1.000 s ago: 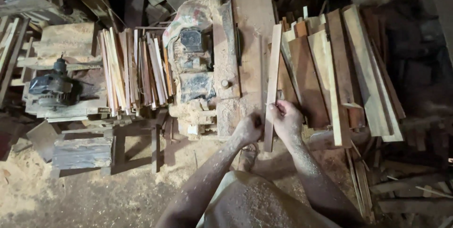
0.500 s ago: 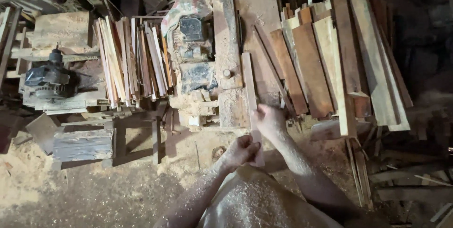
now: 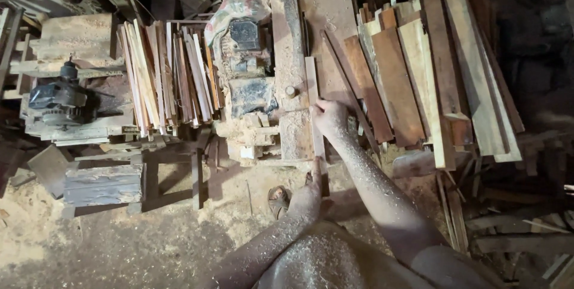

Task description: Feeding thin wooden strips into a woodworking machine for processing in a workshop environment.

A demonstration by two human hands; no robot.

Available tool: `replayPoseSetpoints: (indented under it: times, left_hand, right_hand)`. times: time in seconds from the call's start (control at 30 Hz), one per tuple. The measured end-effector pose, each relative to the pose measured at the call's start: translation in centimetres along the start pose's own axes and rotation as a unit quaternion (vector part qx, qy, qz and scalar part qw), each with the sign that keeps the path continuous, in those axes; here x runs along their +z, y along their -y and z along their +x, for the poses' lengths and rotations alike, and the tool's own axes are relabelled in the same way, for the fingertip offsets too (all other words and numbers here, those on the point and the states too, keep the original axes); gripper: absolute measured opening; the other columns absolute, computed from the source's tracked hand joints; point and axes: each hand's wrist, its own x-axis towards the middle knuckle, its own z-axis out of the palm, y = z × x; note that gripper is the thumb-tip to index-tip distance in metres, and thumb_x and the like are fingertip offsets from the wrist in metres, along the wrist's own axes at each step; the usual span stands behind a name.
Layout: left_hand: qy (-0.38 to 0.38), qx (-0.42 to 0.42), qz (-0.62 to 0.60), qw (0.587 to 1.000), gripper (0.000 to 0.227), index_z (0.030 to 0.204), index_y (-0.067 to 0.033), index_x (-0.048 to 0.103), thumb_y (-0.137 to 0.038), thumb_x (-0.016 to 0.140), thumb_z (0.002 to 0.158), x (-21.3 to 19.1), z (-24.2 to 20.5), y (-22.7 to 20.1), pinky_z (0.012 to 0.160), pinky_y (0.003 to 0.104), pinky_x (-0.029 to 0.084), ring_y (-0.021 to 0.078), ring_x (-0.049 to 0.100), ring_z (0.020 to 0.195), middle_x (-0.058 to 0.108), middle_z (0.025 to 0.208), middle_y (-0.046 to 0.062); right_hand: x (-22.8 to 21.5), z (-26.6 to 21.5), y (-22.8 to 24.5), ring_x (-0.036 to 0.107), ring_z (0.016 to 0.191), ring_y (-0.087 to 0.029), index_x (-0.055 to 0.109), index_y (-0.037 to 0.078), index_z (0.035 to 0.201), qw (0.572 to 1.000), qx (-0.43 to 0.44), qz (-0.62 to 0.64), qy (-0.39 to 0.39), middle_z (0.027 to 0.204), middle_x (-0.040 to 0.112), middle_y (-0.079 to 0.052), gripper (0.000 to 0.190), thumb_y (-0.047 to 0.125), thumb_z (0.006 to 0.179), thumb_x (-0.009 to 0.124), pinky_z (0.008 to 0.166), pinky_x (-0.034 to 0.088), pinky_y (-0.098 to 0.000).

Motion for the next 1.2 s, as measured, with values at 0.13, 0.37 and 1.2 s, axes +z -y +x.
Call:
replayPoseSetpoints:
  times: [0.13,0.37,1.2]
  left_hand:
    - [0.008,0.01,0.016,1.0,0.107,0.165,-0.0134,-0.002,-0.025,0.074,0.091,-2.3,-0.1,-0.3,0.088,0.049,0.06,0.0355,0.072,0.106,0.068,0.12,0.022]
    - [-0.015,0.059,-0.001,0.998,0.102,0.16,-0.0098,0.009,-0.029,0.076,0.086,11.9,12.7,7.0,0.081,0.048,0.061,0.0354,0.074,0.098,0.071,0.105,0.019]
    - [-0.291,0.161,0.256,0.908,0.071,0.15,-0.0065,0.046,-0.009,0.052,0.079,-0.2,22.5,6.6,0.079,0.051,0.061,0.0376,0.076,0.097,0.074,0.099,0.019]
  right_hand:
    - [0.2,0.8,0.3,0.074,0.087,-0.037,0.083,0.018,0.095,1.0,-0.01,-0.021,0.003,0.082,0.075,-0.015,0.022,0.032,0.078,0.08,0.07,0.059,-0.047]
    - [-2.3,0.3,3.2,0.073,0.098,-0.034,0.081,0.018,0.108,0.997,0.019,-0.047,0.052,0.094,0.077,-0.014,0.028,0.034,0.086,0.076,0.084,0.06,-0.0435]
    - [3.0,5.0,-6.9,0.074,0.098,-0.03,0.083,0.02,0.096,0.998,0.012,-0.027,0.064,0.092,0.078,-0.008,0.011,0.024,0.087,0.077,0.086,0.057,-0.038]
